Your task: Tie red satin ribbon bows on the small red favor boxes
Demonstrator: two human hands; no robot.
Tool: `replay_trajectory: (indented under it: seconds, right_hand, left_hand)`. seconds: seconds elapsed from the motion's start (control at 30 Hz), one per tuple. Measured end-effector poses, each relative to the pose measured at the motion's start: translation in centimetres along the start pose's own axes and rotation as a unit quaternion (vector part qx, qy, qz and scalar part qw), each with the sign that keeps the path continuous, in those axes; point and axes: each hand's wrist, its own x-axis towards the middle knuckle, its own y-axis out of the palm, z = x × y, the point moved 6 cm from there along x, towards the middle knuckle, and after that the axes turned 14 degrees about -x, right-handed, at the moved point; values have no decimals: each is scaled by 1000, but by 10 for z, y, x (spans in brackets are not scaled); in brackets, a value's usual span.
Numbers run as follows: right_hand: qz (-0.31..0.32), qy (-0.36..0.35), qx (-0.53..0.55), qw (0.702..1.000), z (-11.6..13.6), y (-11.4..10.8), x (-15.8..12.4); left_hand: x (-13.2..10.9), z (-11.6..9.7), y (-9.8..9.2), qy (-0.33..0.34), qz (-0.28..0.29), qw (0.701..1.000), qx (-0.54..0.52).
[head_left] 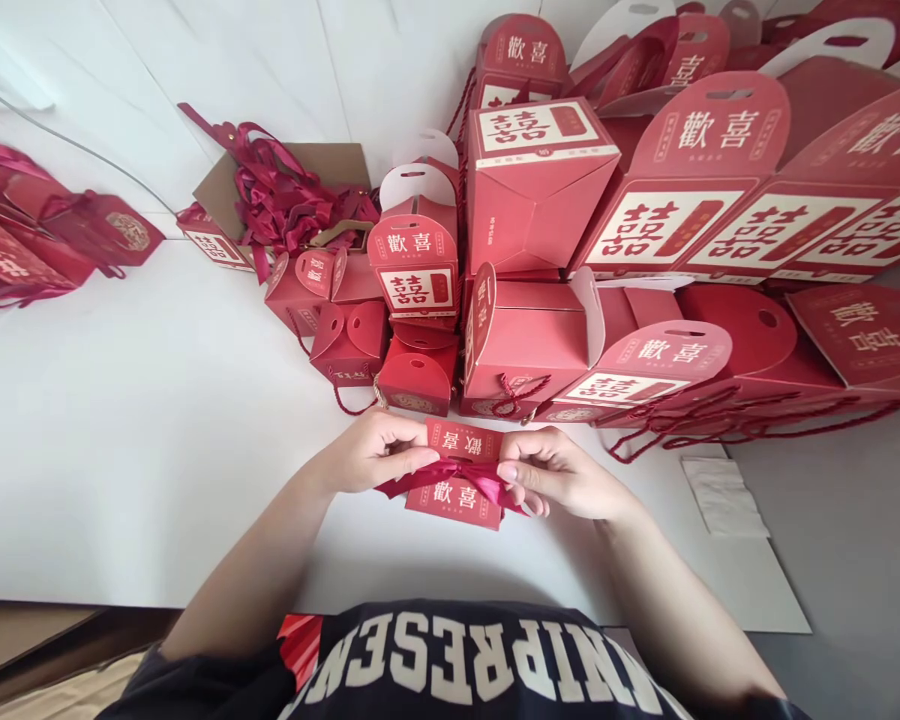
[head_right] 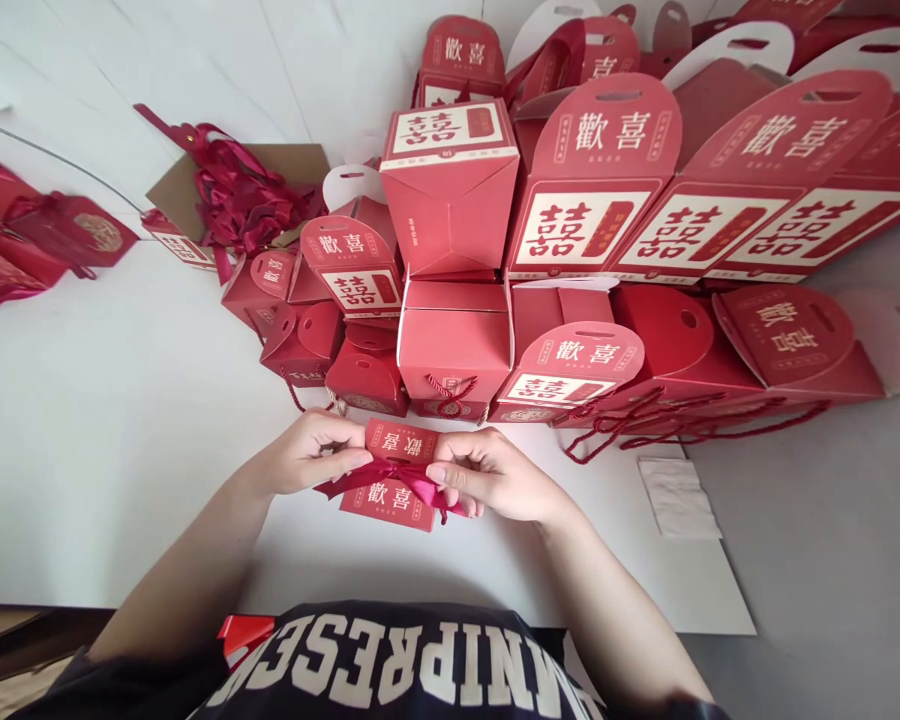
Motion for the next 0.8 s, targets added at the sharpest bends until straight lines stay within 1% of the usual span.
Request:
replay_trajectory:
  seconds: [0.3, 0.43, 0.5, 0.57, 0.63, 0.7, 0.73, 0.8]
  right_hand:
    - [-1, 13, -4, 1000, -12, -7, 4]
    - [5, 6, -4, 1000, -15, -13, 6]
    - [-16, -10, -3, 1000, -10, -17, 3]
    - [-68, -15, -15, 997, -4, -21, -4]
    - [-134, -8, -65, 989, 1, -25, -14]
    - [-178, 2, -139, 974, 6, -24, -22]
    - [-182, 9, -169, 969, 7, -21, -24]
    - [-156, 21, -192, 969, 3, -12, -25]
  left_hand:
    - [2, 6, -1, 1, 7, 999, -37]
    - [3, 13, -3, -19, 5, 997, -69]
    - [2, 15, -4, -21, 1, 995, -95]
    - [0, 12, -4, -6, 2, 993, -115]
    - [-1, 8, -4, 13, 6, 994, -109]
    - [-2, 5, -4, 19, 5, 996, -88]
    - [-2, 4, -4, 18, 4, 997, -79]
    - [-1, 4, -4, 12, -3, 998, -69]
